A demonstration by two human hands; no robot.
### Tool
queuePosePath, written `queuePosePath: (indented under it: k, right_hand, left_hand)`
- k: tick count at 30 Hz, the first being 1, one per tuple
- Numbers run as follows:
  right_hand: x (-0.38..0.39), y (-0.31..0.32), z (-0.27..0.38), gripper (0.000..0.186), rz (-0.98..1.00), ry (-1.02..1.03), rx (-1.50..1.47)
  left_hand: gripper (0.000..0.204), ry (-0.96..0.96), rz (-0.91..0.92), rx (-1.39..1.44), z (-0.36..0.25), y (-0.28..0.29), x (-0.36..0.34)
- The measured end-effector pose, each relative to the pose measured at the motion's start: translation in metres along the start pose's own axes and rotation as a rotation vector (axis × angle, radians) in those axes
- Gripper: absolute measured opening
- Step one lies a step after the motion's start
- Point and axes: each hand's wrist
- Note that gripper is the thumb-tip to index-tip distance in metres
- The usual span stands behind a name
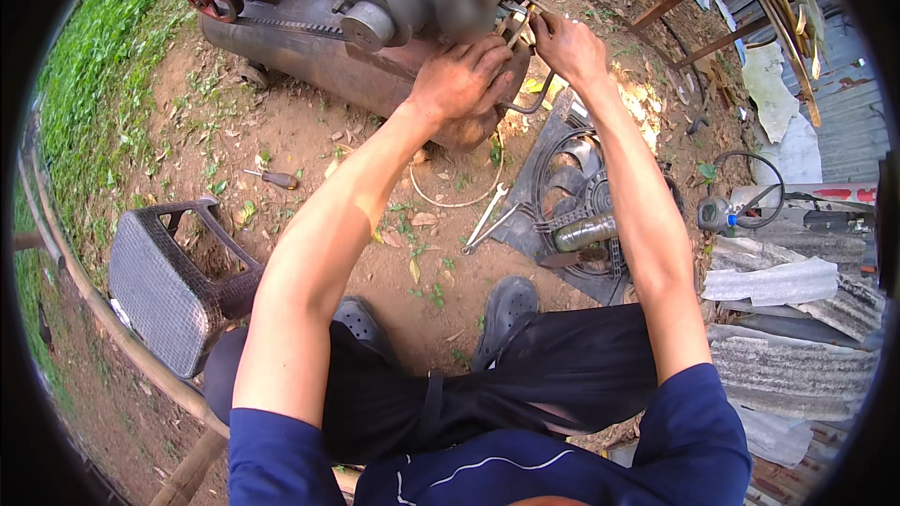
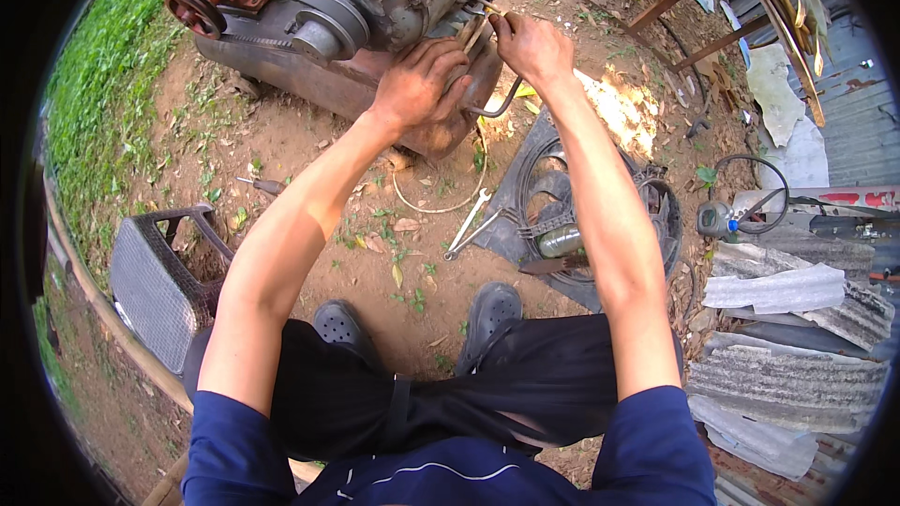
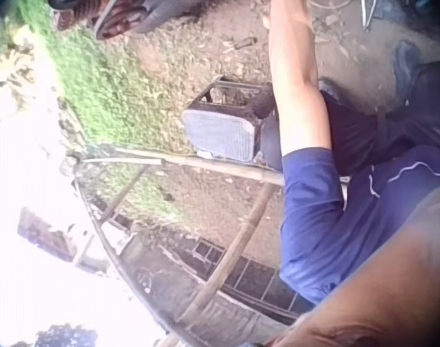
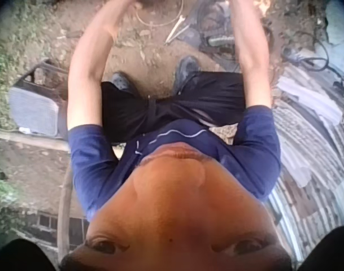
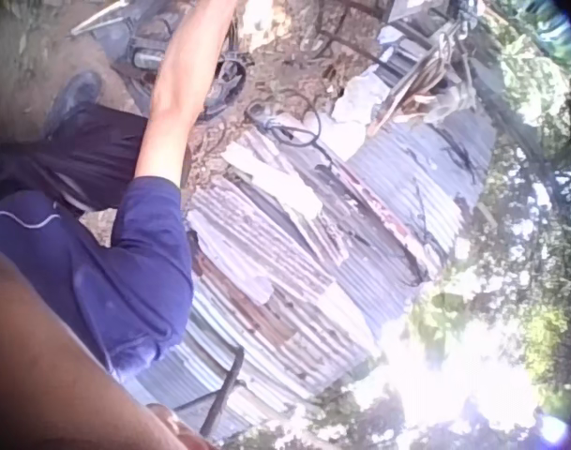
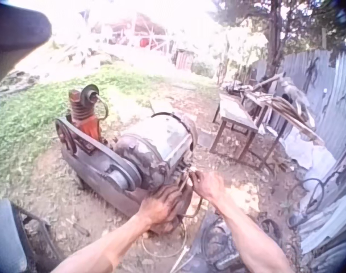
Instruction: The person uses a wrench to loosen and remove bolts from a motor on an air compressor. They then disconnect wiring from the motor by hand and continue loosening additional bolts with the wrench.
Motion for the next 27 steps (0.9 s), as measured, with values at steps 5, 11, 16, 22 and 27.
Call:
queuePosePath:
  k: [5,11,16,22,27]
  right_hand:
    - [0.007,0.002,0.014,0.062,0.014,-0.157,-0.042]
    - [0.005,-0.004,0.012,0.054,0.014,-0.198,0.032]
    - [0.011,0.000,0.020,0.048,-0.016,-0.246,0.053]
    - [0.015,0.000,0.030,0.046,-0.052,-0.316,0.056]
    - [0.018,-0.003,0.034,0.046,-0.081,-0.351,0.053]
  left_hand:
    - [0.027,-0.016,-0.122,0.011,0.004,-0.007,0.004]
    - [0.028,-0.058,-0.180,-0.006,0.006,-0.014,0.006]
    - [0.032,-0.074,-0.180,0.003,0.007,-0.014,0.009]
    - [0.035,-0.110,-0.190,0.013,0.010,-0.014,0.011]
    - [0.035,-0.109,-0.169,0.024,0.007,-0.012,0.010]
Point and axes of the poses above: each hand's wrist, its own x-axis away from the middle knuckle, its own y-axis out of the back of the hand, z = x × y, and after that the axes turned 1 degree about -z, right-handed
